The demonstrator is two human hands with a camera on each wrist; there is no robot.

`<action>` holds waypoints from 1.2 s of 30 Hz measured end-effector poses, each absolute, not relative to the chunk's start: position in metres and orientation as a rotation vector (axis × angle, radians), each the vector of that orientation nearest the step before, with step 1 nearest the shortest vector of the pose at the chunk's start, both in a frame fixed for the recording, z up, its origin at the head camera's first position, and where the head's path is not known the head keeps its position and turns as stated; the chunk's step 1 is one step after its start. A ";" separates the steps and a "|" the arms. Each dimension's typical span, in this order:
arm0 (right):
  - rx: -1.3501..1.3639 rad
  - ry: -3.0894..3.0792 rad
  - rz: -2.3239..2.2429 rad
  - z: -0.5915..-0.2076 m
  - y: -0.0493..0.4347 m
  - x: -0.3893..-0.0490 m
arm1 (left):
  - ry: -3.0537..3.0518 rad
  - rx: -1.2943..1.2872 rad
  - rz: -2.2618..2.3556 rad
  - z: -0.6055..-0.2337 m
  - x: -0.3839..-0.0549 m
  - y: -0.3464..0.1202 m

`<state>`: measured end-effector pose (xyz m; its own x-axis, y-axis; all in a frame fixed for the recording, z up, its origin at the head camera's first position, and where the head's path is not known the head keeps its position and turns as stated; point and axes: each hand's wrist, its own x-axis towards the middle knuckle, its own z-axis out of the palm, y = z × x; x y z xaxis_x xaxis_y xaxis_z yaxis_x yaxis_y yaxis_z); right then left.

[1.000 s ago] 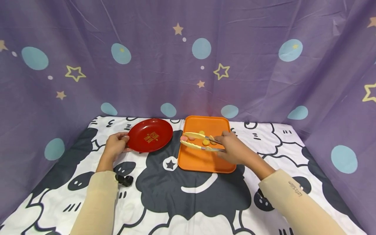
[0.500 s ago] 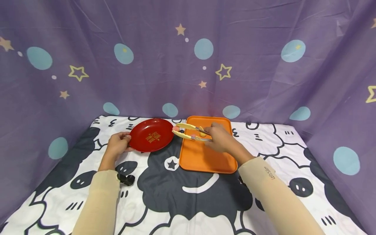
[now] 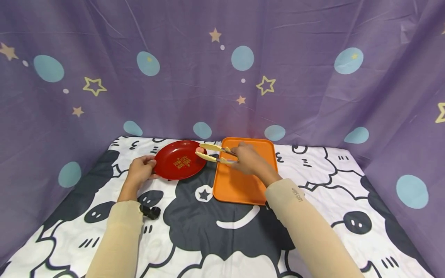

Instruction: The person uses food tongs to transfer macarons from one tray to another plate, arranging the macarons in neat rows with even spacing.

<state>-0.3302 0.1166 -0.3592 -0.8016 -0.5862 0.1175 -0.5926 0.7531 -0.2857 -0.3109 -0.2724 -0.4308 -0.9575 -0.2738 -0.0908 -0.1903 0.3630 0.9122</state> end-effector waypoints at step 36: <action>0.846 -3.100 0.514 -0.354 0.074 -0.342 | -2.534 0.425 -1.636 -0.429 -0.311 -0.271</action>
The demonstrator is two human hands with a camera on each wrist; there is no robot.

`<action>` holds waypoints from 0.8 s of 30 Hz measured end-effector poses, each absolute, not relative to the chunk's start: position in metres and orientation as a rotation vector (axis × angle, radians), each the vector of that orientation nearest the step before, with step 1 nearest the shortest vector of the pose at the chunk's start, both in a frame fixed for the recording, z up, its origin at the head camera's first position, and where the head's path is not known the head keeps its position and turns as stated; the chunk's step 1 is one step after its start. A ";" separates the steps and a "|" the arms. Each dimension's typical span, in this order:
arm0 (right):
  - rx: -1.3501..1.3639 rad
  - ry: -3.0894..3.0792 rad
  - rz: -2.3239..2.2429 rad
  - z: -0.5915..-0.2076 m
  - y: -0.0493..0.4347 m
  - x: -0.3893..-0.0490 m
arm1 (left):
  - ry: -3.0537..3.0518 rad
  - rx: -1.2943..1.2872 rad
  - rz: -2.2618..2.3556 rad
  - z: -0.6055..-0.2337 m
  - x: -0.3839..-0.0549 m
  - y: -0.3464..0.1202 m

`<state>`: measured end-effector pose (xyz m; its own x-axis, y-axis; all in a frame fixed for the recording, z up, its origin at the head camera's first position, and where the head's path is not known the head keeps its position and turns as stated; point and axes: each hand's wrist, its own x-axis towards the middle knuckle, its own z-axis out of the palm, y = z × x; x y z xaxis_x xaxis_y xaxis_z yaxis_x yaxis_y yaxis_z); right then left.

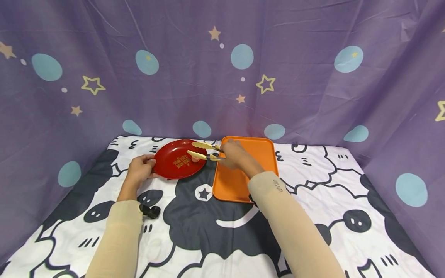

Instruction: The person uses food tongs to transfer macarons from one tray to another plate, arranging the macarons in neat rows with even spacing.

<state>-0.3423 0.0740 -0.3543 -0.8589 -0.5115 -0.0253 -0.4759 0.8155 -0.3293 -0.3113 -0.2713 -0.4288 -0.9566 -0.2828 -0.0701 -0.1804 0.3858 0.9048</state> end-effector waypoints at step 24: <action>-0.808 2.968 -0.680 -0.361 0.132 -0.327 | -2.536 0.439 -1.639 -0.426 -0.309 -0.269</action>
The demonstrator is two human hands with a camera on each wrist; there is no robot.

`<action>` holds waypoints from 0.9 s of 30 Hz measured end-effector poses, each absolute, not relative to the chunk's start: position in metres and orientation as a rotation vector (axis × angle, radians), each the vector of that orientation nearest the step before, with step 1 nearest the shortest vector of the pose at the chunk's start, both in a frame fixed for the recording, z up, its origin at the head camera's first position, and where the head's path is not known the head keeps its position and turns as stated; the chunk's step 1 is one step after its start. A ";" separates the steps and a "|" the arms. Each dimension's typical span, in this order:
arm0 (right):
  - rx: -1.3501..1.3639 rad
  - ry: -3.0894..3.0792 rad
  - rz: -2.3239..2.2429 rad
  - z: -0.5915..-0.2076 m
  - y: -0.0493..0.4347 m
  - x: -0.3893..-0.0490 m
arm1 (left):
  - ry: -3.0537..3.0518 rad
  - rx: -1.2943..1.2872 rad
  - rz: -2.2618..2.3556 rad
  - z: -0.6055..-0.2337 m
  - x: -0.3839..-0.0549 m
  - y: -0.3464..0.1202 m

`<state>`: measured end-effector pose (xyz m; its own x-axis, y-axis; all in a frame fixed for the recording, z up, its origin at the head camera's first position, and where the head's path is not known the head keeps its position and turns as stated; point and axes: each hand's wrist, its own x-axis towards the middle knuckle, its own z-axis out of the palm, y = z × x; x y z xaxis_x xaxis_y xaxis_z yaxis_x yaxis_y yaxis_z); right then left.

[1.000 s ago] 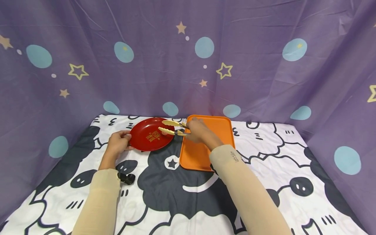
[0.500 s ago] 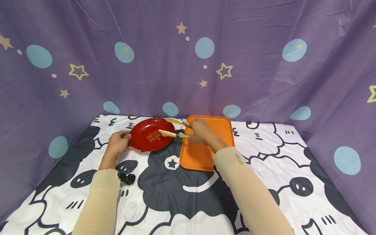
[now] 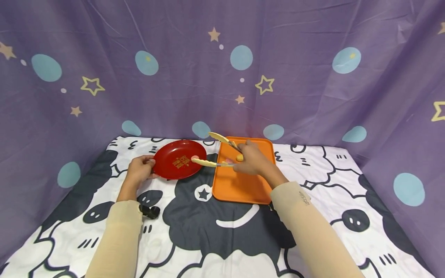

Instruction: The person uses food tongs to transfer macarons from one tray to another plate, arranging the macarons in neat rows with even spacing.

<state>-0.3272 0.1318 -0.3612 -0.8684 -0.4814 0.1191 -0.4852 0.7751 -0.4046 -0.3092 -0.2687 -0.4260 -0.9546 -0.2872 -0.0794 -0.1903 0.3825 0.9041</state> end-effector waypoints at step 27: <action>0.628 -2.846 0.591 -0.370 0.222 -0.296 | -2.504 0.412 -1.656 -0.430 -0.312 -0.269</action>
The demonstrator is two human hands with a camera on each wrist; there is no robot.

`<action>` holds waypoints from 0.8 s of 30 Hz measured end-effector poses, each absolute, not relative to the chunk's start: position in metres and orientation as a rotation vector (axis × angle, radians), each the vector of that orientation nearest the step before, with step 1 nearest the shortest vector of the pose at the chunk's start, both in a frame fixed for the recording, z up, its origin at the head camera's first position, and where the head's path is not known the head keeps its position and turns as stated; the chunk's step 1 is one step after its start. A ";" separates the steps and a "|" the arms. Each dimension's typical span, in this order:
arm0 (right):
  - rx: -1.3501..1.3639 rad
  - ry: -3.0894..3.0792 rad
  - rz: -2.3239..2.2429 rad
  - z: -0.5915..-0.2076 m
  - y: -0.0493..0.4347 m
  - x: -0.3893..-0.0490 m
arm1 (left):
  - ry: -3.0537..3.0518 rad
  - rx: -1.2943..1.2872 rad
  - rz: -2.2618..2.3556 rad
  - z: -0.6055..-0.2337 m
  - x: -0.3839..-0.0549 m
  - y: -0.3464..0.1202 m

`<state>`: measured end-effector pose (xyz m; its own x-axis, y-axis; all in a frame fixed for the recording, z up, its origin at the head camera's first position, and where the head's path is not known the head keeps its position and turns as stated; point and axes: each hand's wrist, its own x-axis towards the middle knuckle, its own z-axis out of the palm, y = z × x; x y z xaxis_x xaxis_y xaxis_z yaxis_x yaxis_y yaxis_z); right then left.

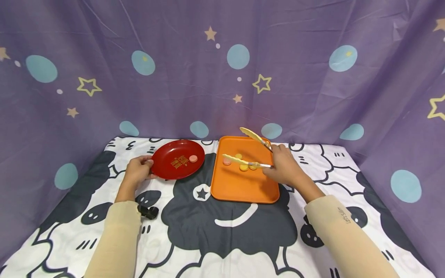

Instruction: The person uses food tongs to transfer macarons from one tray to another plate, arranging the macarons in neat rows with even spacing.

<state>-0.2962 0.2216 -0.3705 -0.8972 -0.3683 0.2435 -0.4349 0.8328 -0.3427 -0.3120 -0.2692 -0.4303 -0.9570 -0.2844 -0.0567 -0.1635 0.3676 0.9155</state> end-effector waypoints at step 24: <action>0.657 -2.914 0.486 -0.384 0.273 -0.264 | -2.521 0.408 -1.652 -0.431 -0.313 -0.269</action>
